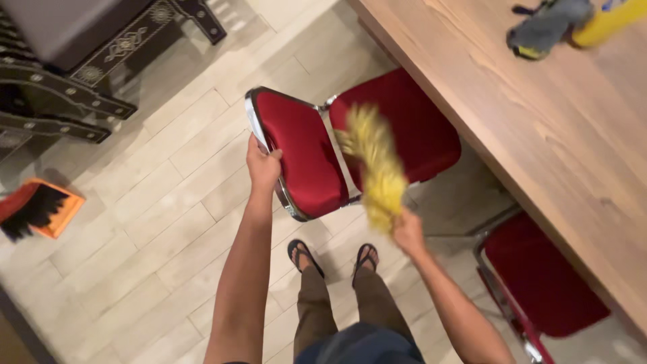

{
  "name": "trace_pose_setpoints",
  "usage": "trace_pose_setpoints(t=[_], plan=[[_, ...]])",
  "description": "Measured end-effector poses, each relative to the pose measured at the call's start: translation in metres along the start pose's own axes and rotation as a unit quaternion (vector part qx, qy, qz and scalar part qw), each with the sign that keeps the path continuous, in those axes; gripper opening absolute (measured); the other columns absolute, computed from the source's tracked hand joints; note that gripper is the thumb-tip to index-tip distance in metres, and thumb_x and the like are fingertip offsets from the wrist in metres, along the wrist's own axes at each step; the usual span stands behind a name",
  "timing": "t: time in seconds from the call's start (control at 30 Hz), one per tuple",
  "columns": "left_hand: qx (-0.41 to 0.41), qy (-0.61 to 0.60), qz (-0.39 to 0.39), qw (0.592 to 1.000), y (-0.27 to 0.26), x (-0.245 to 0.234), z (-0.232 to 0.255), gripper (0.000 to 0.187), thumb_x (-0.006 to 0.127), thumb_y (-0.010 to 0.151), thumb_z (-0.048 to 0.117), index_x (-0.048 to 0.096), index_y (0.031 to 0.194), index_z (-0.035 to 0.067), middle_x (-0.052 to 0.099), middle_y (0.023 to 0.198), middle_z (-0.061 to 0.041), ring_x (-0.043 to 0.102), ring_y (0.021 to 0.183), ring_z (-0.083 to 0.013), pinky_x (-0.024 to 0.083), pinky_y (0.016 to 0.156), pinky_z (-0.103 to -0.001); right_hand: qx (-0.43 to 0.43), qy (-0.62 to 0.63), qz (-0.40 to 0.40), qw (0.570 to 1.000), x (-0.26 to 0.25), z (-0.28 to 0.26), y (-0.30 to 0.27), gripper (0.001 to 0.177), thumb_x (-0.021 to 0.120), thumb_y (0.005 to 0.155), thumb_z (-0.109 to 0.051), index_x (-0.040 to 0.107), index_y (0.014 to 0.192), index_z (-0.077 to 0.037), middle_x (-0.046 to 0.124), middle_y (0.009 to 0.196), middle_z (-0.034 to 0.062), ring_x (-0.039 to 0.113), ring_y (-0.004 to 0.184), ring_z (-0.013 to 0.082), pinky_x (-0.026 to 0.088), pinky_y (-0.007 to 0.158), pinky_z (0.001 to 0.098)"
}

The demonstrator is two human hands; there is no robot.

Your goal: The person dusts a desk and a chair with a yellow duster, handles a stack of papers near a paper cutter, and rearranges several red folding chairs by picking them up and lining them up against a wall.

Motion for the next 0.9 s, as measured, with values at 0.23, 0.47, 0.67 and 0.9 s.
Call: trace_pose_setpoints(t=[0.23,0.47,0.67,0.9], plan=[[0.004,0.004,0.019,1.0,-0.011,-0.01,0.011,0.066,0.062,0.083,-0.012,0.044,0.146,0.001,0.065,0.132,-0.016,0.064,0.123,-0.0252,0.049,0.105,-0.035,-0.262,0.237,0.063,0.933,0.06,-0.103,0.081,0.042,0.05,0.087,-0.005,0.061,0.127,0.003,0.069,0.116,0.023,0.066,0.103,0.0323,0.053,0.088,0.0428],[0.061,0.03,0.048,0.997,-0.009,-0.033,-0.007,0.065,0.066,0.084,-0.01,0.046,0.145,-0.001,0.064,0.132,-0.017,0.061,0.125,-0.0246,0.046,0.107,-0.036,0.008,-0.147,-0.159,0.976,0.061,0.027,0.059,0.039,0.064,0.092,-0.038,0.075,0.113,-0.006,0.077,0.106,0.0187,0.075,0.103,0.031,0.058,0.084,0.0458],[-0.02,0.09,0.072,0.993,0.001,-0.047,0.03,0.059,0.07,0.085,-0.005,0.052,0.14,0.001,0.071,0.119,-0.015,0.068,0.11,-0.024,0.053,0.096,-0.035,-0.218,0.302,0.036,0.928,0.001,-0.112,0.103,0.029,0.047,0.106,-0.005,0.059,0.131,0.003,0.073,0.114,0.0143,0.071,0.097,0.0251,0.058,0.082,0.0364],[-0.014,0.088,0.068,0.994,0.005,-0.055,0.035,0.064,0.069,0.084,-0.004,0.05,0.144,0.003,0.073,0.118,-0.014,0.07,0.107,-0.0225,0.054,0.094,-0.034,-0.255,-0.041,-0.059,0.964,0.193,-0.058,0.067,0.031,0.051,0.105,-0.018,0.063,0.128,0.0,0.072,0.108,0.0137,0.068,0.094,0.0249,0.055,0.08,0.0387]])
Point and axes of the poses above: each hand's wrist, its own y-axis towards the middle knuckle, its own x-axis out of the palm, z = x × y, the point moved 1 cm from there along y, towards the middle knuckle
